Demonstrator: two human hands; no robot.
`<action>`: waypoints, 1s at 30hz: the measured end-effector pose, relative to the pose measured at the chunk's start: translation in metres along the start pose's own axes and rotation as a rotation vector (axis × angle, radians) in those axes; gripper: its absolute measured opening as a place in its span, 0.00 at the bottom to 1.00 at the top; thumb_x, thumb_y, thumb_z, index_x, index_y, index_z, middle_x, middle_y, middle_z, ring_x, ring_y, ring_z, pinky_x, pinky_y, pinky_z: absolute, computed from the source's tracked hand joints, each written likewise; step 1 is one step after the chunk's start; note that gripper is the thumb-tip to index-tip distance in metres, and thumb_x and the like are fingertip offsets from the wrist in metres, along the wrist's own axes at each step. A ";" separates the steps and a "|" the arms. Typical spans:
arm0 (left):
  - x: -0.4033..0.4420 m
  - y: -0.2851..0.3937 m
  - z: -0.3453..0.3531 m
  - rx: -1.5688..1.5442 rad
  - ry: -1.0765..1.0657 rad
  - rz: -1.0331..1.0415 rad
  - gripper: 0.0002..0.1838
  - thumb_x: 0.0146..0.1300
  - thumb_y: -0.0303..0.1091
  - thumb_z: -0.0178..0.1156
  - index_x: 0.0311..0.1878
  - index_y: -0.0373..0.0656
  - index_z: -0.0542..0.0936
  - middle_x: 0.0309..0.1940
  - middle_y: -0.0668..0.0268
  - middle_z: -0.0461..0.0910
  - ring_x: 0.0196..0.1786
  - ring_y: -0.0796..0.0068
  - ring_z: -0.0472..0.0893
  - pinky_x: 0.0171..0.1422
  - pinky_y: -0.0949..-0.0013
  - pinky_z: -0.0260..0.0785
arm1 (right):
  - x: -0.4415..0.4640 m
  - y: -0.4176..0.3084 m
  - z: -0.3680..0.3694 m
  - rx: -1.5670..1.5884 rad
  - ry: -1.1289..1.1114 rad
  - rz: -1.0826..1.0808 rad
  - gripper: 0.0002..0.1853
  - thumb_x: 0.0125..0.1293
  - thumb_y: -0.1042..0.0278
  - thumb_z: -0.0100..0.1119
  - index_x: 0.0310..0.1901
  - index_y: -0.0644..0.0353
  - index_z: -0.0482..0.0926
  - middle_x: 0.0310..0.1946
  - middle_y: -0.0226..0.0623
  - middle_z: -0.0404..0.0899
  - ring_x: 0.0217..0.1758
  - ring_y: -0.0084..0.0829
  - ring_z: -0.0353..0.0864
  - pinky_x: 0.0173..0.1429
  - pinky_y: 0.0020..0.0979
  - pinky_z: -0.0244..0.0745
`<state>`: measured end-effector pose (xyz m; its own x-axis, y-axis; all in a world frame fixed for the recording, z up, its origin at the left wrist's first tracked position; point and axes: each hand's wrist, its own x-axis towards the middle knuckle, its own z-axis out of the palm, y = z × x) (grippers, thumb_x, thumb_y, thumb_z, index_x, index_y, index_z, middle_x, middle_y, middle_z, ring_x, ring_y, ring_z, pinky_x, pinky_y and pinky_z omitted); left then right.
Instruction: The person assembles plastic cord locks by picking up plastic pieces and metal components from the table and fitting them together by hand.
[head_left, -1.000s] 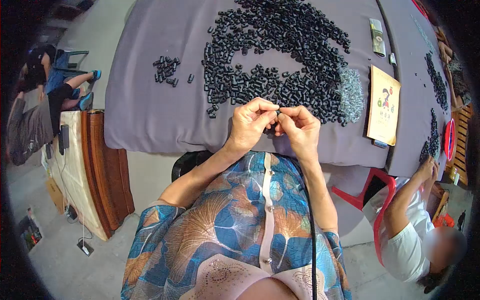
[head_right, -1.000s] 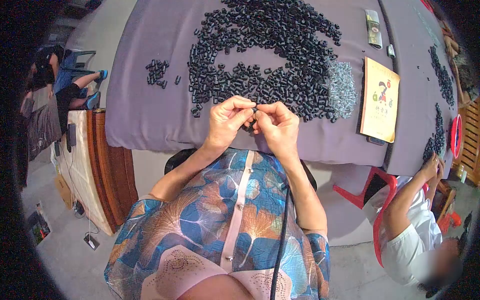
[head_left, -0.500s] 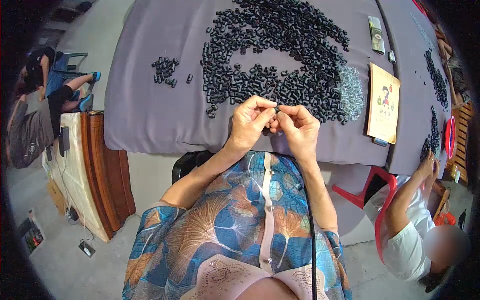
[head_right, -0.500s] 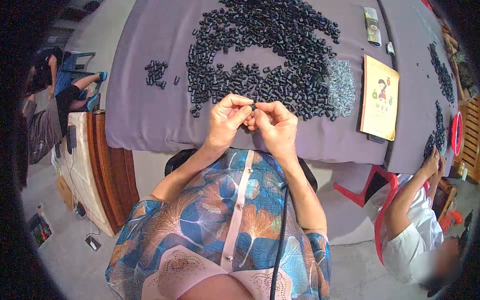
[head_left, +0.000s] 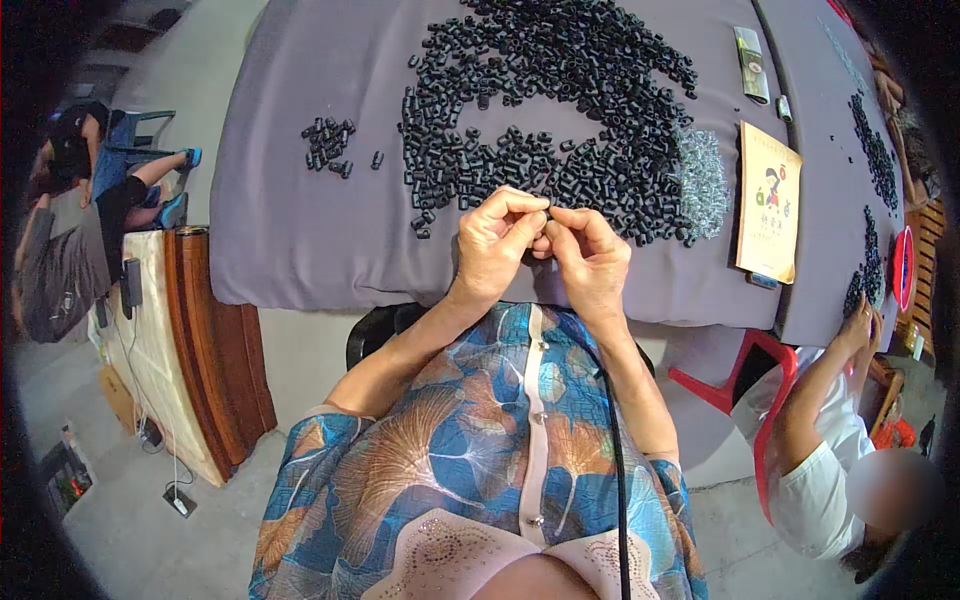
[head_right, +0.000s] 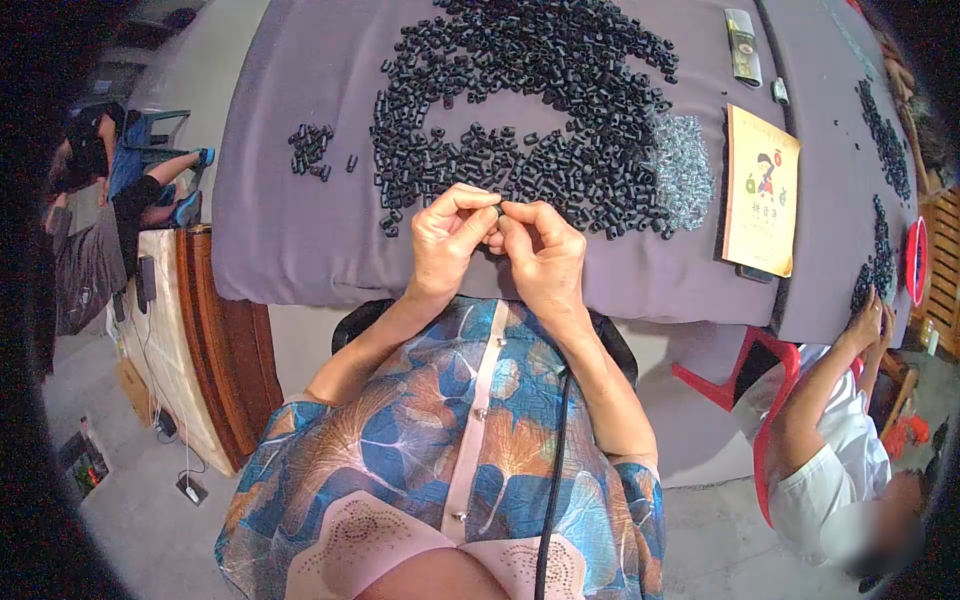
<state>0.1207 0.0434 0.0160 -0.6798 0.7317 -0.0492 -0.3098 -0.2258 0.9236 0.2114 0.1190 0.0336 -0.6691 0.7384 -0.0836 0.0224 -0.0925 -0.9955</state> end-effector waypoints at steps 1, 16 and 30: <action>0.000 0.001 -0.001 -0.038 0.004 -0.033 0.06 0.59 0.19 0.54 0.39 0.36 0.77 0.32 0.66 0.76 0.28 0.82 0.76 0.34 0.79 0.71 | 0.001 -0.003 -0.001 0.061 -0.014 0.028 0.05 0.59 0.82 0.53 0.38 0.70 0.75 0.27 0.37 0.79 0.29 0.21 0.79 0.34 0.22 0.77; 0.001 0.006 0.000 -0.177 0.006 -0.156 0.06 0.60 0.24 0.56 0.40 0.36 0.76 0.27 0.67 0.78 0.26 0.83 0.76 0.32 0.80 0.70 | 0.007 -0.005 -0.011 0.265 -0.099 0.085 0.04 0.58 0.83 0.55 0.36 0.68 0.75 0.27 0.39 0.79 0.29 0.24 0.80 0.34 0.24 0.79; 0.003 0.006 -0.013 -0.265 0.055 -0.292 0.05 0.61 0.25 0.55 0.40 0.38 0.76 0.24 0.68 0.75 0.26 0.81 0.73 0.33 0.79 0.68 | 0.010 -0.005 -0.001 0.094 -0.129 0.006 0.05 0.59 0.81 0.54 0.37 0.67 0.75 0.27 0.30 0.77 0.31 0.18 0.76 0.37 0.20 0.75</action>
<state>0.1084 0.0354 0.0163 -0.5704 0.7556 -0.3221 -0.6509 -0.1766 0.7383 0.2055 0.1273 0.0382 -0.7592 0.6462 -0.0775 -0.0386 -0.1636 -0.9858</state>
